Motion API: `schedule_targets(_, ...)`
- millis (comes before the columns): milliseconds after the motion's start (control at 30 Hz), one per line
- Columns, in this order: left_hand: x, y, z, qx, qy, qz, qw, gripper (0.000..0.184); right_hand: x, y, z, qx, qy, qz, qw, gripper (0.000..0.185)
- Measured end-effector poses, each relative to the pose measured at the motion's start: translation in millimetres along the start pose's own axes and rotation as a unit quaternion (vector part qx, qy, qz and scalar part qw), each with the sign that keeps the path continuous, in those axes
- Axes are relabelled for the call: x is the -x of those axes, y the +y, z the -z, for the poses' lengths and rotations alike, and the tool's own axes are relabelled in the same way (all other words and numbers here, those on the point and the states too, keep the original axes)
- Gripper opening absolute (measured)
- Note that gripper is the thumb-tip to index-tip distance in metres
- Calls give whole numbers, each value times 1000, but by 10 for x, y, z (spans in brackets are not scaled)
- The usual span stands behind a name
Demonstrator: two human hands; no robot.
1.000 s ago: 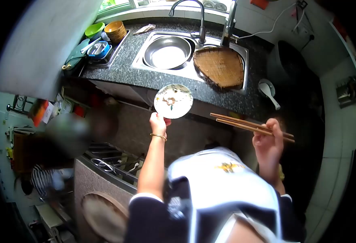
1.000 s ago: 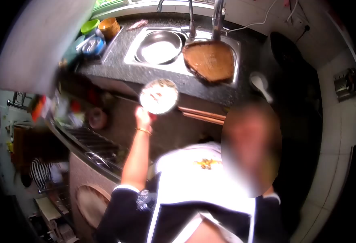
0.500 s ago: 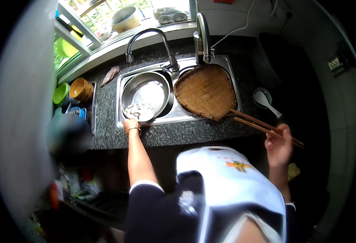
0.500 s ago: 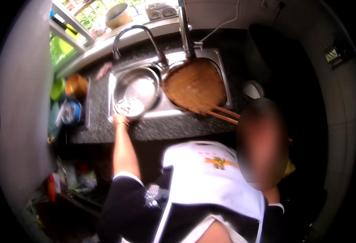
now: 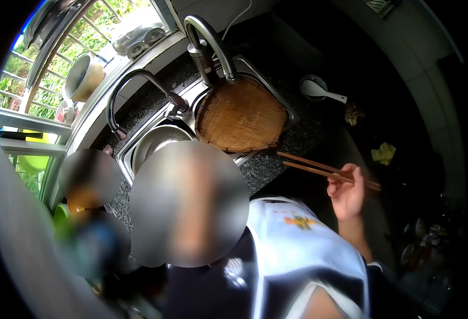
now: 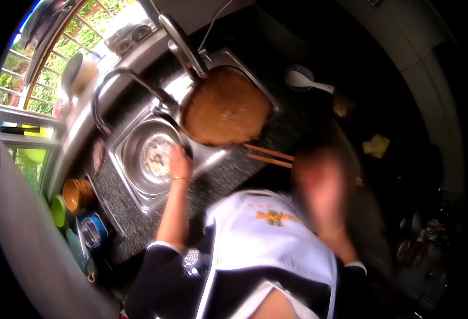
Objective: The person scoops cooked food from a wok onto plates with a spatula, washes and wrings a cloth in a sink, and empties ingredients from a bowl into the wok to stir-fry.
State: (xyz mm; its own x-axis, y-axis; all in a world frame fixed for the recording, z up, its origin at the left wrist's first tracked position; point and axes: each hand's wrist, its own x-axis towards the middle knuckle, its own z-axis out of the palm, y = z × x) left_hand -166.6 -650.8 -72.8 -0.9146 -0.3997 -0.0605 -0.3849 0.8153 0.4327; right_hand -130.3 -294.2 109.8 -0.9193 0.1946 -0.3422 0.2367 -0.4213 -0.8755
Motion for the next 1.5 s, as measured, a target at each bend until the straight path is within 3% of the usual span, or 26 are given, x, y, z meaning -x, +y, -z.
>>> schedule_targets(33,12,286,11,-36,-2,-59,998,36,25,-13,39,-1,7,4,1000,29)
schedule_targets(133,-217,418,-388,-125,98,-226,961,32,137,-112,216,99,9,166,981,32)
schedule_targets(233,-337,657,-417,-178,-25,-374,910,15,133,-75,557,385,94,320,861,30)
schedule_targets(300,-116,1273,7,-81,-13,-463,882,7,21,32,764,342,18,346,874,23)
schedule_targets(333,36,1557,176,-86,-63,-457,883,6,-101,110,877,444,-21,437,782,28)
schedule_targets(400,352,1898,279,-102,-120,-474,866,5,-193,-51,759,547,-89,468,688,36)
schedule_targets(500,823,2425,547,-70,-109,-559,819,7,-344,-164,647,625,-146,478,599,45)
schedule_targets(533,940,2549,613,-12,-93,-587,804,8,-399,-160,748,626,-181,434,622,43)
schedule_targets(567,1017,2673,730,-10,-95,-608,788,12,-422,-241,782,604,-204,460,618,38)
schedule_targets(633,1097,2812,911,36,-44,-548,834,35,-373,-502,835,545,-254,486,635,34)
schedule_targets(700,1102,2844,1055,52,94,-486,867,67,-268,-564,1053,528,-205,476,673,37)
schedule_targets(733,1048,2728,954,58,108,-443,888,91,-235,-611,1146,503,-208,458,703,39)
schedule_targets(833,995,2487,689,97,34,-399,911,97,-169,-716,1433,428,-190,433,770,46)
schedule_targets(967,1004,2616,715,148,43,-401,903,59,-157,-970,1525,352,-226,406,813,43)
schedule_targets(1000,926,2661,830,257,34,-366,894,33,-201,-908,1563,300,-212,433,823,41)
schedule_targets(1033,647,2503,743,302,9,-342,890,22,-273,-867,1606,246,-198,461,829,40)
schedule_targets(1067,461,2571,982,334,35,-425,841,21,-279,-1061,1630,313,-258,404,820,43)
schedule_targets(1100,341,2670,1282,358,60,-502,785,20,-362,-912,1696,251,-225,427,839,43)
schedule_targets(1133,257,2729,1544,429,23,-459,778,16,-444,-762,1762,188,-192,453,850,44)
schedule_targets(1200,217,2936,2073,502,-5,-377,779,8,-526,-954,1460,124,-264,422,859,39)
schedule_targets(1267,-225,2989,2338,543,-92,-466,693,15,-611,-1074,1121,37,-288,395,872,38)
schedule_targets(1333,-551,3131,2519,597,-192,-489,606,19,-888,-922,889,-17,-249,441,862,39)
schedule_targets(1367,-579,3293,2594,635,-191,-441,604,19,-1031,-845,771,-42,-229,465,854,39)
schedule_targets(1433,-804,3514,2773,632,-141,-404,646,19,-1468,-689,758,78,-183,451,870,48)
schedule_targets(1467,-878,3684,2923,625,-140,-420,642,19,-1545,-816,592,105,-168,453,869,50)
schedule_targets(1500,-907,3882,3120,579,-61,-409,703,19,-1537,-1037,340,131,-153,455,868,53)
